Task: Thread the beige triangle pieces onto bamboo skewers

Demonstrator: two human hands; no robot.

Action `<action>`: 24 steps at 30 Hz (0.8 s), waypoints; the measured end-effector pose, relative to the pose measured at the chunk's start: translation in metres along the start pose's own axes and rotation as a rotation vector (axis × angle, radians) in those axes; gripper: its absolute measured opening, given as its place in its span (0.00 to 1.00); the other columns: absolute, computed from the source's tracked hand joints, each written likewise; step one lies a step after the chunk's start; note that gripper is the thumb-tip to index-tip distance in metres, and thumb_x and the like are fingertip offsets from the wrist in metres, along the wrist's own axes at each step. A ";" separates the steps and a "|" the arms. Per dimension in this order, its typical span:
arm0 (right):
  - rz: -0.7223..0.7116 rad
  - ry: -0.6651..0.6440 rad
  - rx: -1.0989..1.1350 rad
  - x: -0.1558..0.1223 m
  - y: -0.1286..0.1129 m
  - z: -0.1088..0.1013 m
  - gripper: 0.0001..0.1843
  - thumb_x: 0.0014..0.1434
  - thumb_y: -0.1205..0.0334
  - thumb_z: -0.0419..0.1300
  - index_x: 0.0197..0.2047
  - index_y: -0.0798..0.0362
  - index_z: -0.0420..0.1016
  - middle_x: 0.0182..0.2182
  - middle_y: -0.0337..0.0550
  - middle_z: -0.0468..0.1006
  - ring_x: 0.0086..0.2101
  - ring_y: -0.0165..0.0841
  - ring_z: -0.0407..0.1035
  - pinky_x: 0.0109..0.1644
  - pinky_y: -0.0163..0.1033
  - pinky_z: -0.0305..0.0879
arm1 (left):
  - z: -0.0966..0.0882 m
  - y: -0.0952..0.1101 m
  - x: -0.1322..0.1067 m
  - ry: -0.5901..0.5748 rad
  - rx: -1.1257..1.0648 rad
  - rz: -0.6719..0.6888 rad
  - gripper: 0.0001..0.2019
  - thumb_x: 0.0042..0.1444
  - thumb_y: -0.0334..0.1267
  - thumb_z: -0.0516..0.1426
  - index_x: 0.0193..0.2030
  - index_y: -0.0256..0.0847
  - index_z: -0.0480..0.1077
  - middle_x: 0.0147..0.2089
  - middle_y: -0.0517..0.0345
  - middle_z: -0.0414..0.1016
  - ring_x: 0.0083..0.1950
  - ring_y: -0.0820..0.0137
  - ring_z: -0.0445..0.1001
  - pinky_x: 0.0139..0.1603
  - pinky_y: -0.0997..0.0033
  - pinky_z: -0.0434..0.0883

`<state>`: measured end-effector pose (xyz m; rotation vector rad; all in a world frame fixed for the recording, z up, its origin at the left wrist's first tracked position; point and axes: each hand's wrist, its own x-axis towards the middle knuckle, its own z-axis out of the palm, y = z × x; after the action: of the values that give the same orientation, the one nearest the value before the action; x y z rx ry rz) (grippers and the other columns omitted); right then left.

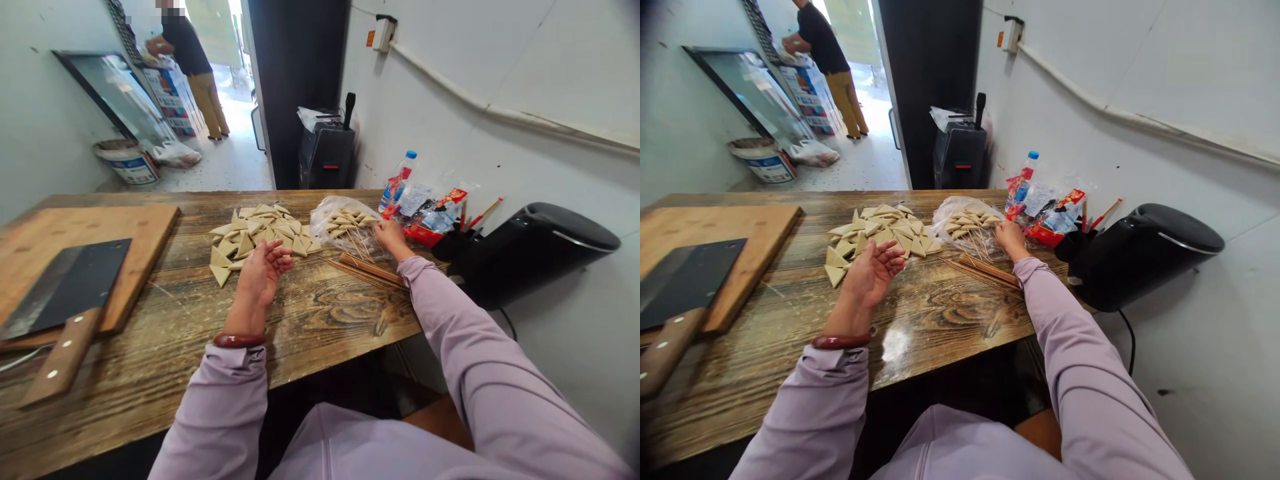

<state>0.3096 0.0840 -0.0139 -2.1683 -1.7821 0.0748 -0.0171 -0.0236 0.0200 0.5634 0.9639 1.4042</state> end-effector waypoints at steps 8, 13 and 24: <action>-0.053 -0.021 -0.131 -0.003 -0.001 0.000 0.19 0.67 0.60 0.52 0.47 0.55 0.84 0.46 0.58 0.83 0.46 0.43 0.76 0.48 0.40 0.66 | -0.001 -0.001 0.000 -0.004 -0.002 -0.002 0.19 0.67 0.49 0.52 0.40 0.34 0.72 0.28 0.54 0.79 0.24 0.75 0.75 0.29 0.76 0.72; -0.115 -0.037 -0.165 -0.016 0.002 -0.017 0.19 0.67 0.59 0.52 0.47 0.56 0.83 0.46 0.59 0.82 0.48 0.45 0.75 0.48 0.42 0.65 | 0.000 -0.001 0.000 0.006 -0.006 -0.015 0.19 0.67 0.50 0.51 0.40 0.34 0.72 0.28 0.55 0.78 0.23 0.75 0.75 0.28 0.77 0.70; -0.647 0.063 0.041 -0.127 -0.006 -0.027 0.15 0.69 0.59 0.53 0.47 0.53 0.80 0.44 0.49 0.82 0.43 0.38 0.75 0.45 0.39 0.64 | 0.001 -0.010 0.000 -0.010 -0.021 -0.012 0.15 0.65 0.47 0.54 0.41 0.35 0.71 0.27 0.56 0.78 0.24 0.76 0.74 0.30 0.76 0.70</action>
<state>0.2829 -0.0434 -0.0078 -1.4534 -2.3178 -0.1083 -0.0107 -0.0250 0.0127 0.5478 0.9417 1.3982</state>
